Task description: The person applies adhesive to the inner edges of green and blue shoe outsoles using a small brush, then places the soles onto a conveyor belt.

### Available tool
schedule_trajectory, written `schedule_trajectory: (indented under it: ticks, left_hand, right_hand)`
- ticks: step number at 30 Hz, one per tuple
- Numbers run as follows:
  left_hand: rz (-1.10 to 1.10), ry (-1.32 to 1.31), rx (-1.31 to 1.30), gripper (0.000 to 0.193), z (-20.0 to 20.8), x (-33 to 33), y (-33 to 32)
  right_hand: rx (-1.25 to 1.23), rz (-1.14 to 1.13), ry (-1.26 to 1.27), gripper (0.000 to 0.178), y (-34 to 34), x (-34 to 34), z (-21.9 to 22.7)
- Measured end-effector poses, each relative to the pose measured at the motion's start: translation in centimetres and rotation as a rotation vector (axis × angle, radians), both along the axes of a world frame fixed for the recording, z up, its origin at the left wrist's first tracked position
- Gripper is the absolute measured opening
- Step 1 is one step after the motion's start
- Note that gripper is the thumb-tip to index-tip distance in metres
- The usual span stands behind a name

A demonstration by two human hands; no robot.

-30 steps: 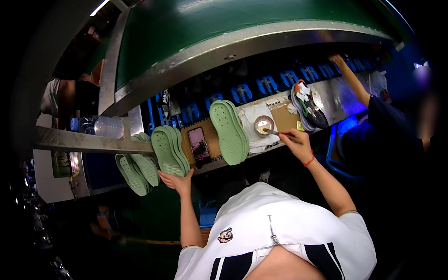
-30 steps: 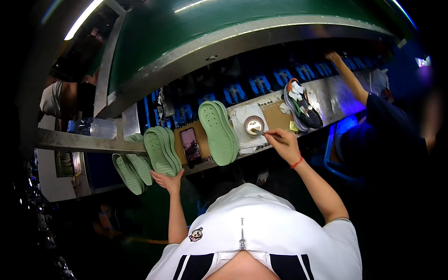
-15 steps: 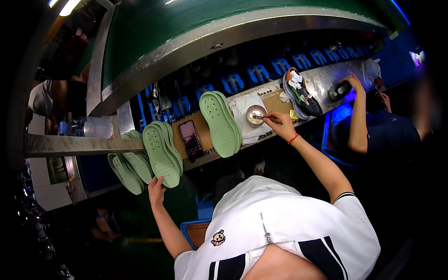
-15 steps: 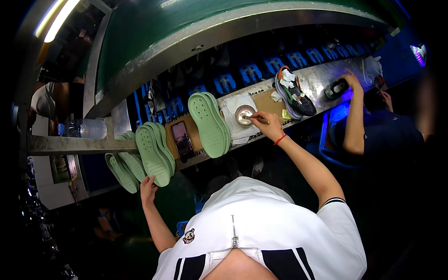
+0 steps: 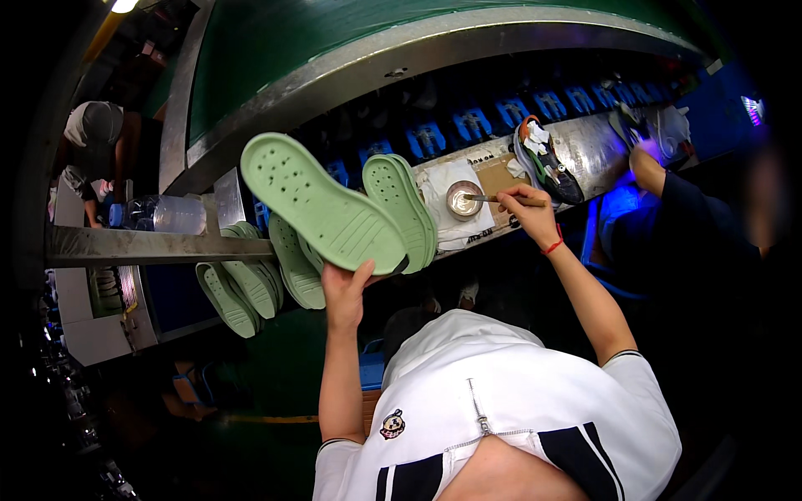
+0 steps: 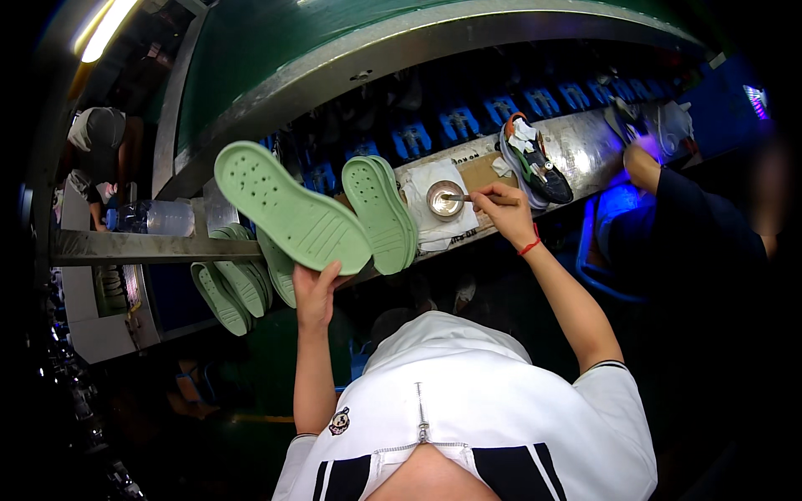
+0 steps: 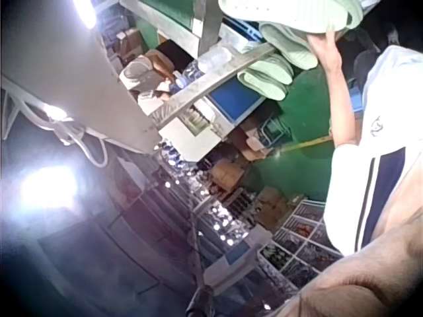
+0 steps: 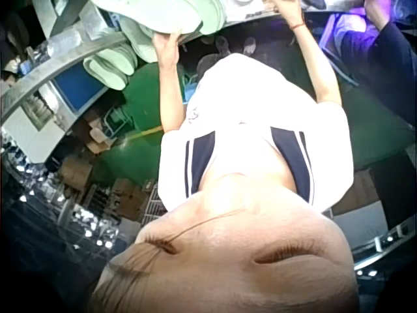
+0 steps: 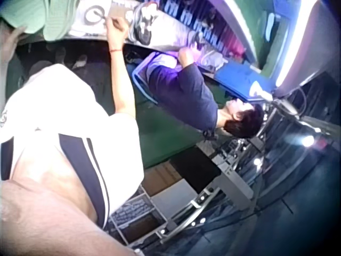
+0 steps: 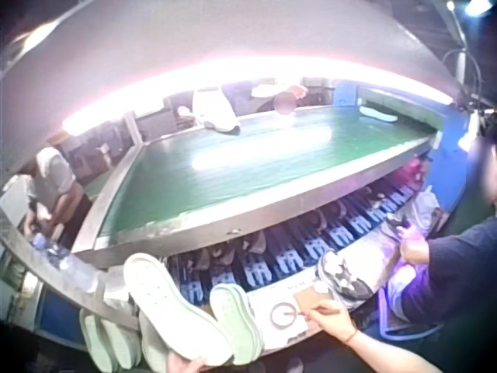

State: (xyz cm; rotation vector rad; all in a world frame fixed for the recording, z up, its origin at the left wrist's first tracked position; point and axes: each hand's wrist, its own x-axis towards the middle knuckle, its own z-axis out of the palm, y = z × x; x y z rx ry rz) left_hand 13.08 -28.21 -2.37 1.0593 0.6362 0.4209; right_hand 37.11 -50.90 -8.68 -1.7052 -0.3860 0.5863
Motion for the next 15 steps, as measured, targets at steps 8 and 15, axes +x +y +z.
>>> schedule_trajectory:
  ticks: [8, 15]
  left_hand:
    - [0.059, -0.080, 0.314, 0.043, 1.2, 5.5, -2.7]
    - [0.051, -0.067, 0.391, 0.039, 2.1, 6.2, -3.4]
  right_hand:
    - [0.201, 0.223, -0.036, 0.011, -0.3, -4.4, 10.4]
    - [0.134, 0.336, -0.398, 0.005, 0.9, -3.9, 12.0]
